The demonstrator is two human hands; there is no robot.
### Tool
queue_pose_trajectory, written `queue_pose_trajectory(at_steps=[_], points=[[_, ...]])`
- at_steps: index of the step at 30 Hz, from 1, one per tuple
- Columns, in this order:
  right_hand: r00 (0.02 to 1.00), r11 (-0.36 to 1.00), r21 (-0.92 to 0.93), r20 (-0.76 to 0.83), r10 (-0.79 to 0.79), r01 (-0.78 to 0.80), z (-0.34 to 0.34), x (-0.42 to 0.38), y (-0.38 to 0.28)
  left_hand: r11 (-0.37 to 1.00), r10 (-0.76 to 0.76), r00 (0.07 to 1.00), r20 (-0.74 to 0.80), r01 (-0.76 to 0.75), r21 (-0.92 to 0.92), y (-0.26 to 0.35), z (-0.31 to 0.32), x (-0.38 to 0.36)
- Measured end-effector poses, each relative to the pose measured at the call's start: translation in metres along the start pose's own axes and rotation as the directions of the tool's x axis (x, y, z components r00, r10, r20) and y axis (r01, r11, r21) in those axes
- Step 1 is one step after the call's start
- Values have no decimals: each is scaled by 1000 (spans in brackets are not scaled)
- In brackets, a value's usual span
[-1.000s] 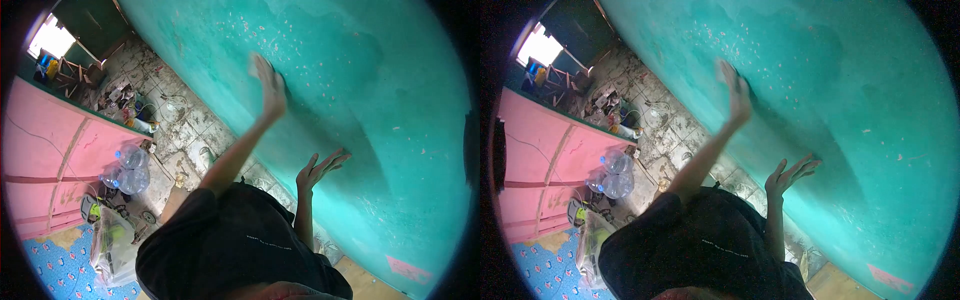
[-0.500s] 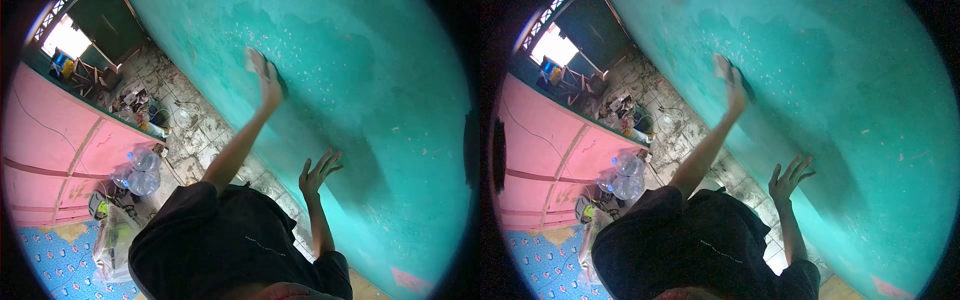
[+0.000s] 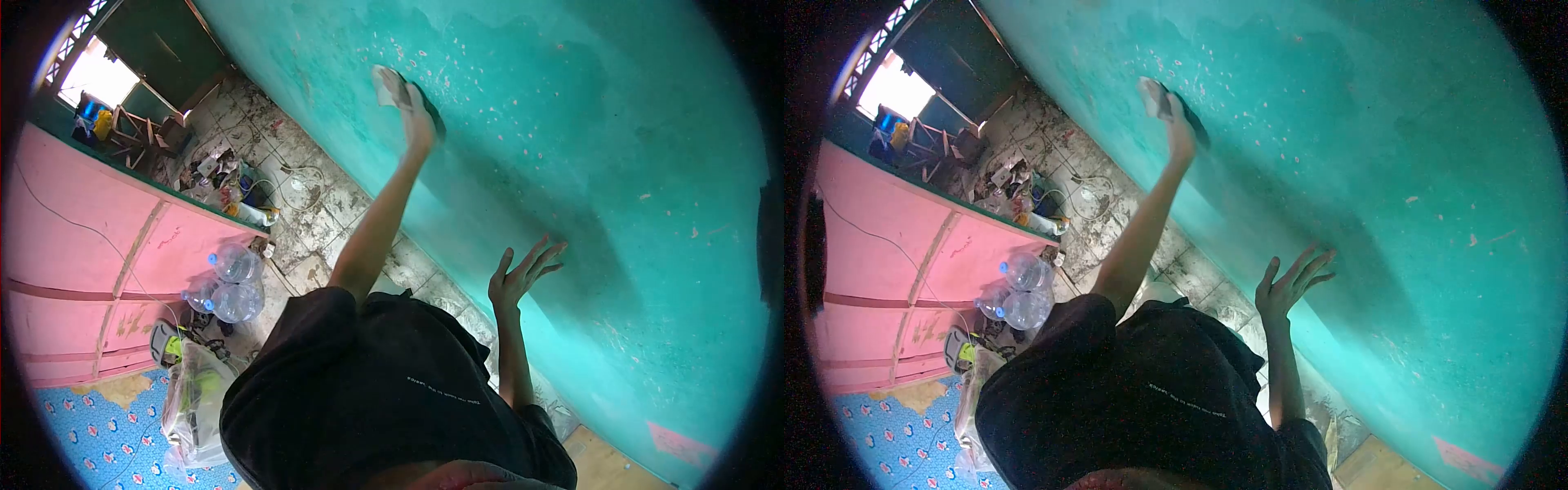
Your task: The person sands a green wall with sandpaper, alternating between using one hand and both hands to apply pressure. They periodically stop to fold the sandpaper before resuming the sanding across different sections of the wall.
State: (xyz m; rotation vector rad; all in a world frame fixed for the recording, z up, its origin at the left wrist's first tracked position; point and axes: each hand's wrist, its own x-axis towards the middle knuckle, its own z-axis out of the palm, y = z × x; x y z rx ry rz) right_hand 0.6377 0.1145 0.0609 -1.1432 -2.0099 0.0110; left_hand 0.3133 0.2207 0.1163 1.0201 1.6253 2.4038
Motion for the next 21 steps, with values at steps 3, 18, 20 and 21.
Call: queue_pose_trajectory(at_steps=[3, 18, 20, 21], points=[[998, 1000, -3, -68, -2, 2, -1, 13, -5, 994, 36, 988, 150, -51, 98, 29, 18, -90], [996, 996, 66, -64, 59, -55, 4, 17, -17, 982, 33, 969, 246, -77, 171, 22, 10, -102], [997, 996, 67, -51, 58, -54, 1, 17, -17, 991, 21, 965, 261, -55, 125, 17, 0, -82], [997, 996, 76, -45, 58, -54, 2, 18, -18, 990, 20, 973, 229, -52, 132, 15, -12, -47]])
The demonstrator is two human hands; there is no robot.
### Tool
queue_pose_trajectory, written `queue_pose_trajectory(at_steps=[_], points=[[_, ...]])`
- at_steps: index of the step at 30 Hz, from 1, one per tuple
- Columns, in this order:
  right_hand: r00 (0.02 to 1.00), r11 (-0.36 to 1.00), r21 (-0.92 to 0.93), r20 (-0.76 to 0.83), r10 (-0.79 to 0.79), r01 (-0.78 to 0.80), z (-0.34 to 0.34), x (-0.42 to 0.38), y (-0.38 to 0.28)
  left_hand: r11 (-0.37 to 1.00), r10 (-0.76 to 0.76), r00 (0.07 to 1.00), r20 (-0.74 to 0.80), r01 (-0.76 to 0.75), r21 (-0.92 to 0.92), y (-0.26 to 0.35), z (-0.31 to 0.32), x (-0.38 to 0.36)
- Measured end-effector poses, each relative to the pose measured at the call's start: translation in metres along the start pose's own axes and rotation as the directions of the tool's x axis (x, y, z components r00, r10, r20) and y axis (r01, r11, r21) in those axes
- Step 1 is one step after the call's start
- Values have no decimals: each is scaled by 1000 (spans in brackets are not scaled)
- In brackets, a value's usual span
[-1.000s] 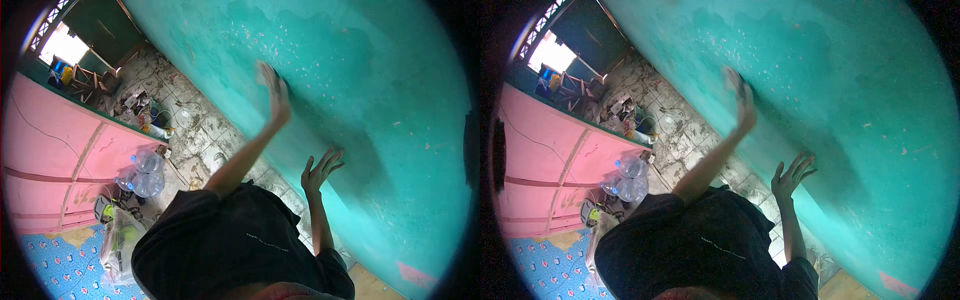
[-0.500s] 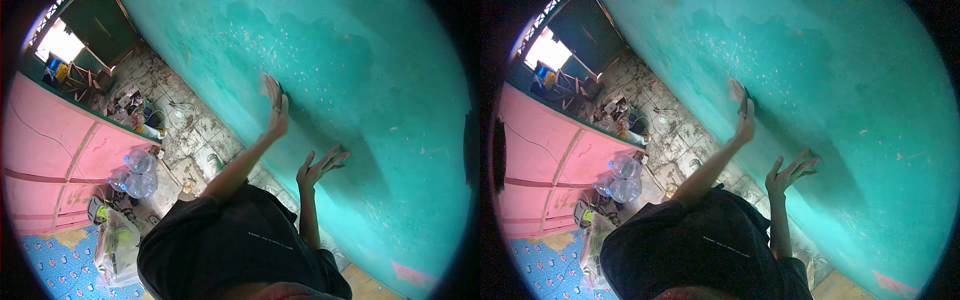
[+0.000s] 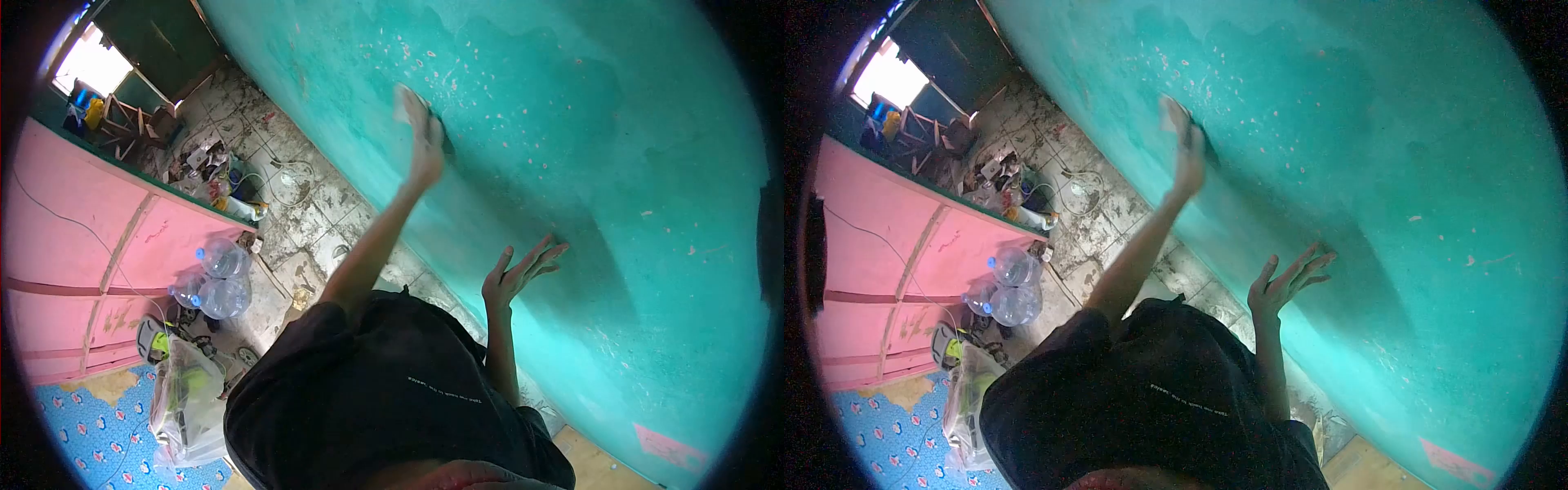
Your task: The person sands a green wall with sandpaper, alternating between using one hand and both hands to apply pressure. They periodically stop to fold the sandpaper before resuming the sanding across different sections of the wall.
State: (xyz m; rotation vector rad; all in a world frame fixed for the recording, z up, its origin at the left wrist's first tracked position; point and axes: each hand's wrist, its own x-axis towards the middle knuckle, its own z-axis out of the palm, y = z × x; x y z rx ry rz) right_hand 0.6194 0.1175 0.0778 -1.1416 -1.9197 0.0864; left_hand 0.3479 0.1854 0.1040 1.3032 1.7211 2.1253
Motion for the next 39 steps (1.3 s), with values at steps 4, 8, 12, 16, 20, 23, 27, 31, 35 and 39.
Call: queue_pose_trajectory(at_steps=[4, 8, 12, 16, 20, 23, 27, 31, 35, 39], points=[[1000, 1000, 18, 2, 14, -14, -1, 2, -1, 998, -68, 991, -120, 69, 8, 2, 14, 3], [1000, 1000, 13, -8, 18, -18, 5, -1, 1, 997, 71, 997, 30, -71, 13, 21, 46, -67], [1000, 1000, 18, -9, -10, 10, 0, 1, -2, 1000, -1, 998, -70, -1, -26, -1, 5, 9], [1000, 1000, 27, 12, -8, 8, -3, -4, 2, 996, -59, 987, -152, 47, -80, -15, -2, 46], [1000, 999, 34, 15, 7, -7, 0, -3, 2, 991, 72, 997, 18, -74, 111, 31, 32, -51], [1000, 999, 35, 10, 2, -2, -3, -4, 0, 978, 104, 990, 93, -119, 171, 27, 12, -22], [1000, 998, 65, -1, -4, 4, -6, -4, 0, 984, -53, 998, 26, 48, 170, 30, -7, 10], [1000, 998, 66, 6, 3, -4, -5, -2, 1, 988, 18, 996, 83, -31, 155, 43, 16, -38], [1000, 998, 57, 20, -15, 14, -8, -5, 4, 957, 5, 995, 104, -35, 290, 32, -9, 2], [1000, 998, 55, 20, 5, -6, -5, -6, 2, 976, 37, 994, 105, -58, 210, 50, 6, -20]])
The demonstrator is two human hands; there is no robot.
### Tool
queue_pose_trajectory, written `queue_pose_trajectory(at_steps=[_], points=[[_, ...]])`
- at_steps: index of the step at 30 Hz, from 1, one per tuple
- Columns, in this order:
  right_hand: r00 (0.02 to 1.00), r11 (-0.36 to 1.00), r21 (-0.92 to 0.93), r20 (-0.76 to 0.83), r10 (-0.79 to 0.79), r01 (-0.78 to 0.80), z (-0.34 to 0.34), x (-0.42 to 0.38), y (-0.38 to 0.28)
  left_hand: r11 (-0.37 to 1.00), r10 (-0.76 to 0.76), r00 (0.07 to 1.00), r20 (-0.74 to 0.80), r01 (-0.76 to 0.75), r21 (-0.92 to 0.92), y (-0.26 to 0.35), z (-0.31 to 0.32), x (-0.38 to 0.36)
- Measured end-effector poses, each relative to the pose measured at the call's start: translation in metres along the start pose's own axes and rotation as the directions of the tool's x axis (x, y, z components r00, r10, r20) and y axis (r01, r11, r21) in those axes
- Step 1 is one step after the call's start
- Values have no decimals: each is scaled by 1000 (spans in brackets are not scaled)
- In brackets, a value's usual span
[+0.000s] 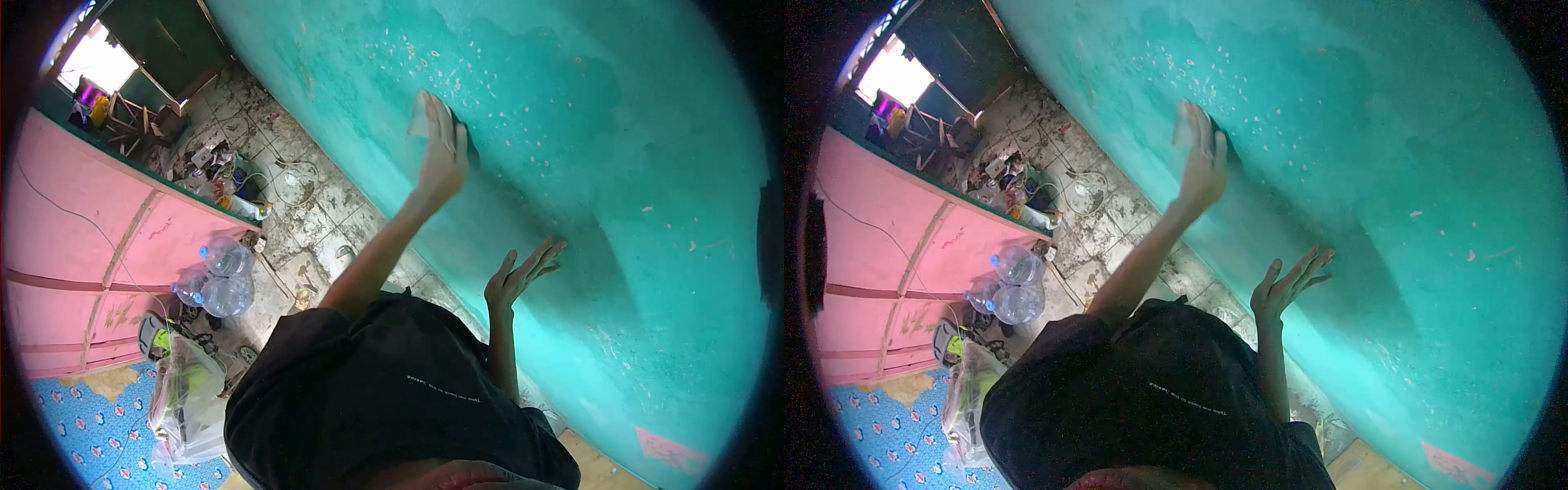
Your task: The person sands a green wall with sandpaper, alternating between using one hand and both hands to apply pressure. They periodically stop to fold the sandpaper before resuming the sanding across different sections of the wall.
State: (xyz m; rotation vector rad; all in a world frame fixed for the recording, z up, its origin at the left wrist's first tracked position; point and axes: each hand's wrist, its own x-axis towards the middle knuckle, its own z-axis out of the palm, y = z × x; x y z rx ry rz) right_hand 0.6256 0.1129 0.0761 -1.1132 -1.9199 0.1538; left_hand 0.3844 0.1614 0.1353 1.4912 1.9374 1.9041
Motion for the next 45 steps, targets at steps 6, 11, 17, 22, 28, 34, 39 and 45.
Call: queue_pose_trajectory(at_steps=[6, 11, 17, 22, 28, 34, 39, 45], points=[[999, 1000, -14, -17, -27, 27, 3, -1, 3, 993, -3, 1000, 29, -1, 122, -10, -14, 10], [999, 999, 27, -20, -27, 28, -1, 3, -2, 998, -8, 1000, 30, 6, 63, -1, 0, -10], [999, 999, 39, -23, -27, 28, -4, 1, -2, 983, -25, 999, 47, 16, 182, -15, -18, 15], [999, 999, 20, -27, -42, 43, -1, -1, 0, 999, 14, 997, 70, -16, 39, -9, 14, -24], [1000, 999, 50, 20, -14, 13, -6, -3, -11, 971, -122, 933, -338, 42, -235, -86, -15, 91], [999, 999, 46, 28, 17, -18, 13, -3, -25, 983, -147, 926, -347, 98, -155, -63, 44, 25], [999, 999, 38, 32, 23, -24, 34, 17, -53, 994, -70, 963, -262, 45, -100, -101, 41, 16], [993, 998, -1, 102, 58, -58, 59, 16, -68, 880, -273, 912, -307, 108, -462, -196, -84, 196]])
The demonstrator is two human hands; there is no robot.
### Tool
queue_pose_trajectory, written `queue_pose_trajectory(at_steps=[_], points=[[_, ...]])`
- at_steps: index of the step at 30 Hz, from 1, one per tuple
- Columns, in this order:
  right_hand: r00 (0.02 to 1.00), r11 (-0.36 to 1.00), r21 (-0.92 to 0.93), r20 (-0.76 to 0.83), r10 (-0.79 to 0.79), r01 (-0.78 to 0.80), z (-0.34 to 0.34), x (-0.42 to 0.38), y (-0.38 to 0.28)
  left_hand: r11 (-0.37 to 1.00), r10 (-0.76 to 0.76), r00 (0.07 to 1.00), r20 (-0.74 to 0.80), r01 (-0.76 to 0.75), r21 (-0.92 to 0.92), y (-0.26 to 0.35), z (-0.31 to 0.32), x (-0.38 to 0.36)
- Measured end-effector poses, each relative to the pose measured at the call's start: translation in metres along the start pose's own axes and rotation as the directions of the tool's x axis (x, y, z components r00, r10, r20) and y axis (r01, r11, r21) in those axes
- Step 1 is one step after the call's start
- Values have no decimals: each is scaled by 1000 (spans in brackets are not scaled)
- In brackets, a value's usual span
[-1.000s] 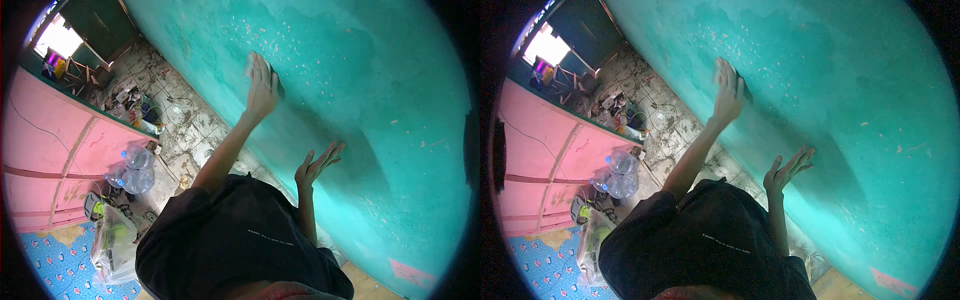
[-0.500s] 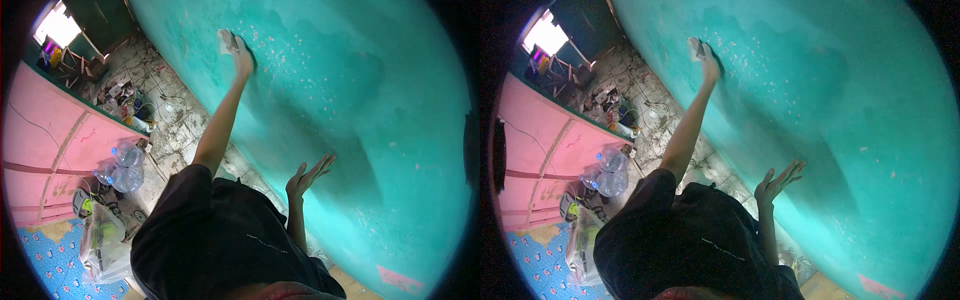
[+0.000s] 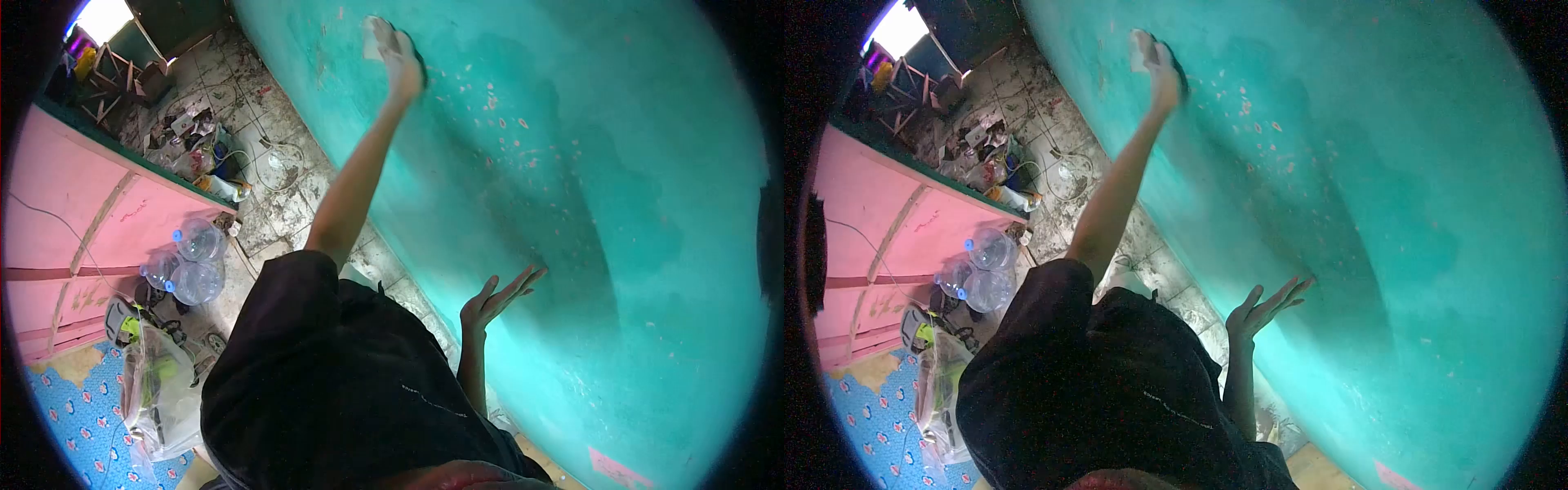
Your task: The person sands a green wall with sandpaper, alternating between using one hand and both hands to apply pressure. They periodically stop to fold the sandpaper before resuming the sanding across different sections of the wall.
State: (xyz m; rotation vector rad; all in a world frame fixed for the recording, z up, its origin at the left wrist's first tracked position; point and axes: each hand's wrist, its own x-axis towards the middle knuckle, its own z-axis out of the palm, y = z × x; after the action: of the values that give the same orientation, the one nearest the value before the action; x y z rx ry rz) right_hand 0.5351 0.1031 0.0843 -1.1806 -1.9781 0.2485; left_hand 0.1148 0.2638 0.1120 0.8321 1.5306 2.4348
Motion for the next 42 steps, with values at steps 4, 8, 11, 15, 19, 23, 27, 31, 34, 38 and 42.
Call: queue_pose_trajectory(at_steps=[4, 8, 11, 15, 19, 23, 27, 31, 34, 38, 42], points=[[1000, 999, -46, -18, 4, -5, 23, 5, -11, 914, 235, 960, 153, -272, 302, 30, 45, -153], [998, 990, -130, -45, -55, 48, 39, 29, -26, 947, 206, 951, 232, -254, 199, 35, 34, -150], [995, 989, -138, -70, -70, 59, 48, 41, -38, 956, 201, 979, 40, -205, 212, 28, 5, -19], [991, 993, -116, -134, 13, -29, 63, 46, -51, 939, 186, 982, 34, -188, 289, 38, 10, -16], [977, 981, -135, -181, 112, -137, 76, 51, -50, 940, 113, 962, 250, -186, 288, 43, 39, -160], [977, 981, -163, -201, 68, -102, 76, 48, -52, 915, 202, 974, 103, -225, 335, 17, 3, -40], [969, 962, -191, -190, 160, -196, 76, 42, -58, 972, 196, 979, -53, -187, 144, 14, -19, 50], [971, 967, -203, -212, 110, -154, 87, 43, -53, 945, 144, 980, 140, -178, 276, 23, 15, -95], [966, 978, -157, -240, 99, -140, 94, 49, -64, 957, 120, 960, 251, -179, 228, 18, 7, -120], [959, 984, -115, -261, 106, -139, 94, 47, -68, 959, 182, 983, 20, -182, 217, -8, -30, 26], [958, 977, -96, -237, 162, -189, 87, 39, -74, 896, -293, 956, 21, 282, -343, -48, -59, 108]])
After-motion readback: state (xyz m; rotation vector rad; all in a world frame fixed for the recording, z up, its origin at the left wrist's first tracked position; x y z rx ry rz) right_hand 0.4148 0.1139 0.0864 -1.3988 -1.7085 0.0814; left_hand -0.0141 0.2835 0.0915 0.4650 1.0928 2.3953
